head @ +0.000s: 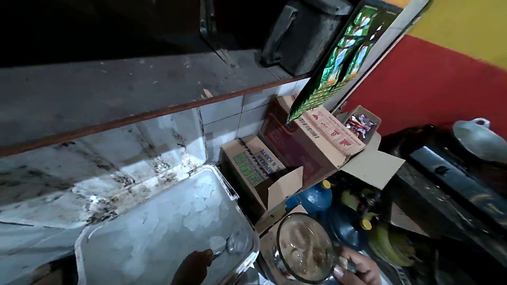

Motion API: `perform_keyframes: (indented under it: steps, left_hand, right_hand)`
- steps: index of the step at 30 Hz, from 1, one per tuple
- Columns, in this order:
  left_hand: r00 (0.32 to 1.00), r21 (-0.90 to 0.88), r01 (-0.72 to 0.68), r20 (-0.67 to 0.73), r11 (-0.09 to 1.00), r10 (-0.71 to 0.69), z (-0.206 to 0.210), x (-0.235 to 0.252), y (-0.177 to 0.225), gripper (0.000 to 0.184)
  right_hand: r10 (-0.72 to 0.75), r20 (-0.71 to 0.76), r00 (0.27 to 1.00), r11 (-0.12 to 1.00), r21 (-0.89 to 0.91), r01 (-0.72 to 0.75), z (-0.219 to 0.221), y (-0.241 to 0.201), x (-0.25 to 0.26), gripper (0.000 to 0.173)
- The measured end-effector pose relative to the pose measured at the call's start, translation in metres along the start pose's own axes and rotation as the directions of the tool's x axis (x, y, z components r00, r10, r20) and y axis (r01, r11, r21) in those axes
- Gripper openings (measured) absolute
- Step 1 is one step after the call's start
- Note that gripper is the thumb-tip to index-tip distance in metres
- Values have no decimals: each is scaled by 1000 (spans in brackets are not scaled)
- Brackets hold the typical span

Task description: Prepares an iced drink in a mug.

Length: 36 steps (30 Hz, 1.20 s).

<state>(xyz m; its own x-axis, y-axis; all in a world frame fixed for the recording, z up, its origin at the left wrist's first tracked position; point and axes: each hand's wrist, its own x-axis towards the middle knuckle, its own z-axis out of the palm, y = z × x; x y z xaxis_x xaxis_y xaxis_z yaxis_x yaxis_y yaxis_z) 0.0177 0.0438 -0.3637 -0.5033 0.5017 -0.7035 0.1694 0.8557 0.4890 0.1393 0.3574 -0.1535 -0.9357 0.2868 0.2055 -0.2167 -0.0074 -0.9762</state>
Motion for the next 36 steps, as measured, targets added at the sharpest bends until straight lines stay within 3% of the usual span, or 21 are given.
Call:
perform_keyframes:
  steps: [10, 15, 20, 22, 27, 31, 34, 36]
  left_hand:
    - [997, -63, -71, -25, 995, 70, -54, -36, -21, 33]
    - [999, -43, -10, -31, 999, 9, -100, -76, -15, 27]
    - [997, 86, -11, -78, 996, 18, -168, -136, 13, 25]
    - [984, 127, -78, -148, 989, 96, -196, -164, 26, 23]
    - [951, 319, -142, -219, 937, 219, -249, -216, 96, 21]
    - [935, 506, -89, -253, 858, 247, -238, -230, 161, 18]
    - [761, 588, -112, -468, 801, 450, -210, -240, 166, 11]
    - [801, 576, 2, -490, 817, 344, -211, -257, 168, 11]
  right_hand:
    - [38, 47, 998, 997, 63, -41, 7, 25, 10, 9]
    - [58, 56, 997, 995, 82, -63, 14, 37, 13, 11]
    - [90, 61, 994, 991, 89, -95, 24, 46, 16, 12]
    - [85, 76, 994, 993, 72, -90, 28, 53, 17, 13]
    - [110, 113, 987, 992, 47, -116, 44, 62, 21, 15]
    - [109, 104, 989, 991, 70, -116, 61, 64, 21, 13]
    - [106, 98, 989, 989, 96, -116, 65, 61, 22, 15]
    - [94, 95, 991, 989, 109, -104, 63, 61, 22, 14]
